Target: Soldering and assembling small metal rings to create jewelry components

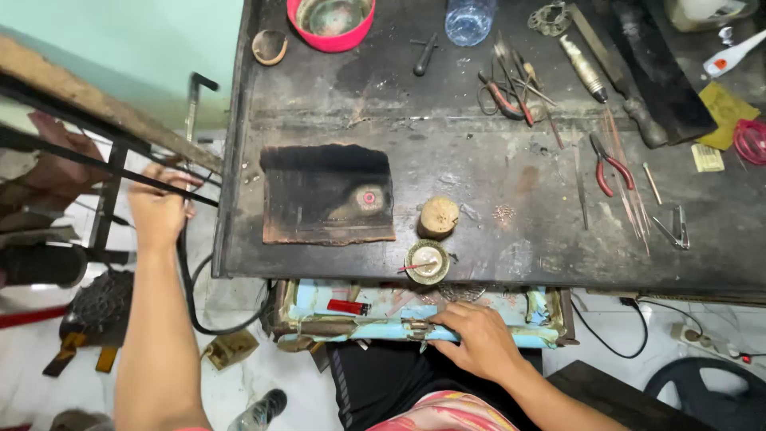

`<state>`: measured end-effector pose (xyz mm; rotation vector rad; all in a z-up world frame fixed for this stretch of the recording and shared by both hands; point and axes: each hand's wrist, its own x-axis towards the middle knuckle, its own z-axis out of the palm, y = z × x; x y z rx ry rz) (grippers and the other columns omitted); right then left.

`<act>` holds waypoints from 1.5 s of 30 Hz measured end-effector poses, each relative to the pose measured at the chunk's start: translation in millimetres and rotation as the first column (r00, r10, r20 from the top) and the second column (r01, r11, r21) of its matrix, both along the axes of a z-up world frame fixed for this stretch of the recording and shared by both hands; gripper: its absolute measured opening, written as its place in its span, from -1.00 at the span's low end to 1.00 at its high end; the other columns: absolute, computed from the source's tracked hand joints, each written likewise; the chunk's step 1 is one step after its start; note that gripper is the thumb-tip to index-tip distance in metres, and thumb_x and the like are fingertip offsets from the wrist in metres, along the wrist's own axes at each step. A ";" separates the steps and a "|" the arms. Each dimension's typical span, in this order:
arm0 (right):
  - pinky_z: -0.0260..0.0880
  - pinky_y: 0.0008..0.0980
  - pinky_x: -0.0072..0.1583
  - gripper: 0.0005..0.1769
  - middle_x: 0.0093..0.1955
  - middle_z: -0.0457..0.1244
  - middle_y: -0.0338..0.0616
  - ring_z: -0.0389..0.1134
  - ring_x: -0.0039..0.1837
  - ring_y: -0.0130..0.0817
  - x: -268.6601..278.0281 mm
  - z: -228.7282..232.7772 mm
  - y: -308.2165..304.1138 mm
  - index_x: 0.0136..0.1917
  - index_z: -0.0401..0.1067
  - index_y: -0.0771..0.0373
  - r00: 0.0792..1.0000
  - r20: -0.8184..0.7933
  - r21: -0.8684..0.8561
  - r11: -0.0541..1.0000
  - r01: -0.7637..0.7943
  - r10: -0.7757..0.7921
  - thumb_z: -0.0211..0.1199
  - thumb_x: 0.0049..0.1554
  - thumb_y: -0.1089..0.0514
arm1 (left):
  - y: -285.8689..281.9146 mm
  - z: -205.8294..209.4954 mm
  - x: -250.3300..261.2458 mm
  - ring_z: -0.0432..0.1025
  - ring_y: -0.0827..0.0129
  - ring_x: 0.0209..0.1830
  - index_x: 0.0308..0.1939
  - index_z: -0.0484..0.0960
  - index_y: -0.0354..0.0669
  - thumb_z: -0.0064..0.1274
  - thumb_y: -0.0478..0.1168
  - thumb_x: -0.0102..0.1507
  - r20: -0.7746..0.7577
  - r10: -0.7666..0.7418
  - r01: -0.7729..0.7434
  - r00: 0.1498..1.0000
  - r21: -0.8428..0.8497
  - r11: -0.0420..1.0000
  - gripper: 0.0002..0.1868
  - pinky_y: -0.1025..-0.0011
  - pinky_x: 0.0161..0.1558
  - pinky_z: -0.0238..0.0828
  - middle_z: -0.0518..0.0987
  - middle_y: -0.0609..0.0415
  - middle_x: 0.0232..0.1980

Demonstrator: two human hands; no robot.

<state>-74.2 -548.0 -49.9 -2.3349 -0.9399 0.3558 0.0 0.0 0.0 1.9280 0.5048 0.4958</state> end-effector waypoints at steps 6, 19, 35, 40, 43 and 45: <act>0.33 -0.08 -0.11 -0.67 -0.13 0.40 -0.24 0.42 -0.03 -0.09 -27.7 7.2 -1.9 0.02 0.55 0.06 0.999 -0.021 0.004 1.000 -0.028 0.028 0.35 0.09 -0.15 | -0.3 -40.0 2.4 0.30 0.55 -0.56 0.08 0.67 -0.18 0.06 -0.27 0.44 -0.080 -0.067 0.069 0.995 0.021 0.997 -0.82 0.55 -0.60 0.30 0.54 0.19 -0.32; 0.32 -0.01 -0.15 -0.65 -0.11 0.39 -0.14 0.42 -0.04 -0.01 -107.8 8.0 -17.8 0.01 0.52 0.11 0.986 -0.132 0.017 0.995 -0.100 0.101 0.34 0.00 -0.07 | 14.8 -108.4 -65.2 0.61 0.15 -0.12 -0.07 0.77 -0.23 0.29 -0.32 0.30 0.307 0.175 -0.331 0.936 0.588 0.738 -0.86 0.27 -0.04 0.50 0.75 -0.05 -0.13; 0.50 0.00 0.01 -0.74 -0.02 0.48 -0.13 0.50 0.06 0.01 12.0 24.5 18.8 0.10 0.60 0.04 0.981 -0.080 -0.090 0.981 0.170 -0.177 0.22 0.21 -0.02 | -300.1 76.8 -84.4 0.59 -0.14 -0.33 -0.28 0.66 -0.19 0.03 -0.20 0.25 -0.239 -0.955 0.980 0.175 0.134 0.146 -0.84 0.05 -0.28 0.54 0.69 -0.13 -0.34; 0.51 0.12 0.02 -0.70 -0.11 0.48 -0.13 0.51 -0.01 0.11 27.4 36.0 31.9 0.07 0.62 -0.05 0.978 -0.100 -0.238 0.959 0.156 -0.184 0.12 0.25 -0.09 | -306.5 64.3 -70.3 0.59 -0.16 -0.35 -0.28 0.69 -0.18 0.07 -0.25 0.19 0.008 -0.992 0.991 0.128 0.034 0.129 -0.87 0.08 -0.30 0.52 0.68 -0.15 -0.37; 0.51 0.16 0.04 -0.67 -0.11 0.48 -0.08 0.49 0.03 0.16 32.4 36.2 36.1 0.01 0.63 -0.09 0.967 -0.178 -0.260 0.956 0.134 -0.184 0.08 0.24 -0.15 | -308.9 39.9 -78.0 0.61 -0.10 -0.33 -0.29 0.71 -0.13 0.09 -0.27 0.17 0.056 -0.993 0.995 0.100 -0.001 0.100 -0.89 0.13 -0.25 0.54 0.70 -0.09 -0.36; 0.51 0.14 0.03 -0.71 -0.14 0.48 -0.05 0.49 0.02 0.17 31.0 39.5 36.7 0.01 0.66 -0.10 0.967 -0.183 -0.299 0.947 0.118 -0.179 0.15 0.20 -0.11 | -309.6 28.1 -85.7 0.58 -0.12 -0.34 -0.30 0.66 -0.09 0.07 -0.20 0.18 -0.029 -0.994 0.993 0.109 0.051 0.107 -0.89 0.09 -0.28 0.52 0.69 -0.08 -0.35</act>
